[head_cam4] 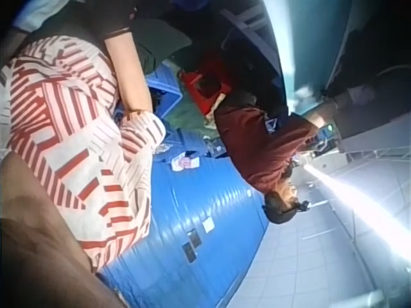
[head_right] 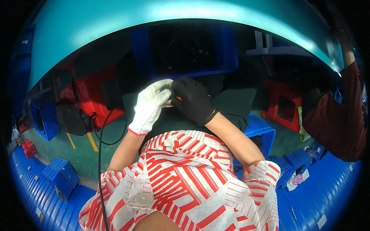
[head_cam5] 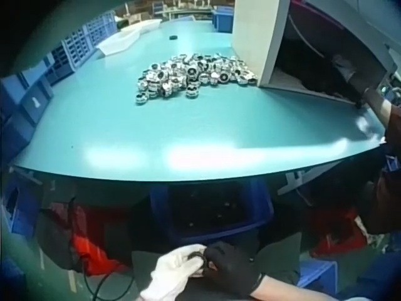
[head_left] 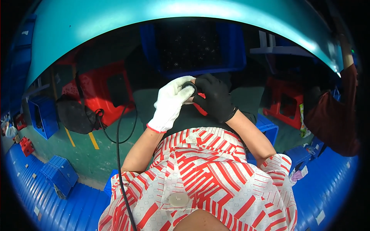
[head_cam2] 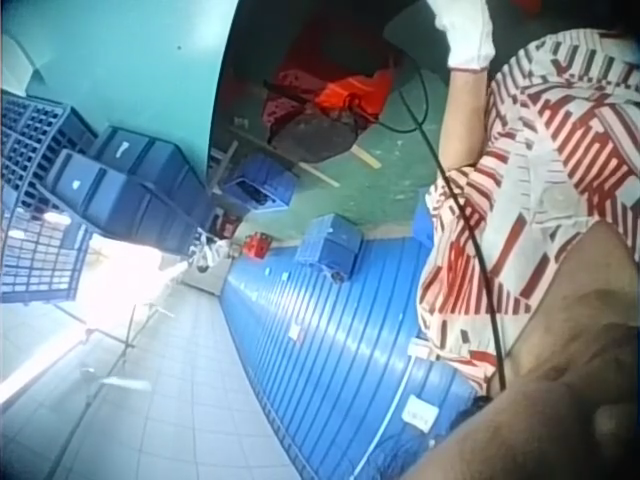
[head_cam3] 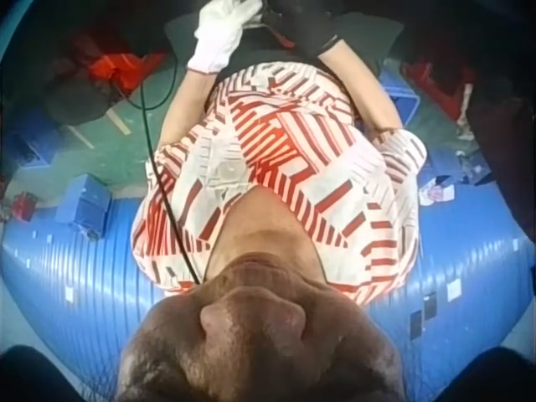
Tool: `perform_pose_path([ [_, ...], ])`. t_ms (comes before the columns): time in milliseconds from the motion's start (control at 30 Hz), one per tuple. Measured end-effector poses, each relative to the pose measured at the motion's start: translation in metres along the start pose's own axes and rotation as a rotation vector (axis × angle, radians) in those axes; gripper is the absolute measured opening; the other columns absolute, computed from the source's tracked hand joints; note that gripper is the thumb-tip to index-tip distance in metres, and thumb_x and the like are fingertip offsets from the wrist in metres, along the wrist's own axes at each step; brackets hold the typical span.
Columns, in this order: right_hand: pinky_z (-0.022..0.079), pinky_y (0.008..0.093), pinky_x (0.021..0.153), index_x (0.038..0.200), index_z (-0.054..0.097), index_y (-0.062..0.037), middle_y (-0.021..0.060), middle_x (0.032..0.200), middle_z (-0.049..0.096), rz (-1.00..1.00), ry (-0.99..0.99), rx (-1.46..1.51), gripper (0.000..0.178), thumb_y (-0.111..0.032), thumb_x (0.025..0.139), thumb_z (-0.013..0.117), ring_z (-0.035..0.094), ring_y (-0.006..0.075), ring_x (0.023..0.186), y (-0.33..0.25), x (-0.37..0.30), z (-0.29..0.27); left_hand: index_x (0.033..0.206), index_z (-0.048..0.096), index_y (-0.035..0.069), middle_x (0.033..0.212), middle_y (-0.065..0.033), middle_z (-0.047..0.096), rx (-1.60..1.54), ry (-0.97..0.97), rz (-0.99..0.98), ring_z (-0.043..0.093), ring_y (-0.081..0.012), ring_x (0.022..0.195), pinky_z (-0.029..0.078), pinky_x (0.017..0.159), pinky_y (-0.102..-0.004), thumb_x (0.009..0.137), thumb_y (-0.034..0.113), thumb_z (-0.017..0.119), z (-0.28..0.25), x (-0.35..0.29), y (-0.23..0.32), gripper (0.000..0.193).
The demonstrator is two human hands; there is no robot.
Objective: The recorder is assembling small electronic or mechanical components by inserting circular metal rings into black circular housings.
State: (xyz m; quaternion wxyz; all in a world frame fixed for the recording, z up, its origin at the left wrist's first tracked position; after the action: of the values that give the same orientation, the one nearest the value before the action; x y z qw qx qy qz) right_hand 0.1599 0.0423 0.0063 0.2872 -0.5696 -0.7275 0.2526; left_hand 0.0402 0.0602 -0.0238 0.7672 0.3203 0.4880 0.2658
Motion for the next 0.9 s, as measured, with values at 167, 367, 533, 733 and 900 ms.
perform_pose_path([
  [167,0.050,0.0343,0.069,0.105,0.060,-0.0049,0.0121,0.096,0.060,0.051,-0.008,0.091,0.038,-0.016,0.072,0.076,0.061,0.0276,0.082,0.000,0.000,-0.001,0.123,0.052,-0.003,0.094,-0.0084,0.061,0.042,-0.086,-0.020,0.063,-0.0116,0.078,0.054,0.073,-0.0218,0.087,0.005,0.057,-0.001,0.005,0.001,0.037],
  [367,0.050,0.0339,0.073,0.110,0.058,-0.0030,0.0124,0.096,0.060,0.018,-0.083,0.272,0.040,-0.014,0.075,0.074,0.062,0.0259,0.084,0.001,0.004,-0.006,0.130,0.043,-0.005,0.096,-0.0132,0.061,0.313,-0.132,0.003,0.062,-0.0123,0.080,0.054,0.075,-0.0229,0.083,0.005,0.062,-0.005,0.005,0.011,0.051],
  [533,0.049,0.0340,0.076,0.113,0.057,-0.0032,0.0140,0.104,0.058,0.152,-0.166,0.269,0.041,-0.016,0.077,0.073,0.061,0.0262,0.091,0.007,0.001,-0.001,0.130,0.042,-0.008,0.097,-0.0152,0.061,0.050,-0.038,0.097,0.063,-0.0138,0.082,0.053,0.078,-0.0231,0.083,0.002,0.062,-0.002,0.003,0.007,0.052],
  [733,0.048,0.0355,0.074,0.110,0.059,-0.0078,0.0123,0.102,0.060,0.043,0.004,0.096,0.043,-0.021,0.073,0.076,0.060,0.0281,0.091,0.001,0.003,-0.011,0.129,0.043,-0.008,0.104,-0.0179,0.060,-0.055,-0.049,0.044,0.065,-0.0172,0.084,0.054,0.078,-0.0241,0.085,-0.001,0.058,0.001,0.002,0.005,0.047],
  [900,0.048,0.0358,0.076,0.114,0.059,-0.0052,0.0135,0.107,0.058,-0.053,-0.053,0.071,0.046,-0.017,0.073,0.075,0.059,0.0284,0.092,-0.001,0.003,-0.009,0.129,0.043,-0.007,0.104,-0.0176,0.060,0.062,-0.038,0.085,0.065,-0.0178,0.086,0.054,0.079,-0.0251,0.085,0.001,0.059,0.005,-0.001,0.010,0.048],
])
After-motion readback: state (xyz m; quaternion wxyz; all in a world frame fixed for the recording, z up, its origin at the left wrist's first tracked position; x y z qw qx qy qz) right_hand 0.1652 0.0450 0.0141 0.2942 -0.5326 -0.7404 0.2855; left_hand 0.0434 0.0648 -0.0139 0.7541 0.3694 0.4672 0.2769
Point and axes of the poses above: each hand's wrist, its own x-axis towards the middle knuckle, its own z-axis out of the palm, y = z × x, the point moved 7 cm from there along x, towards the middle knuckle
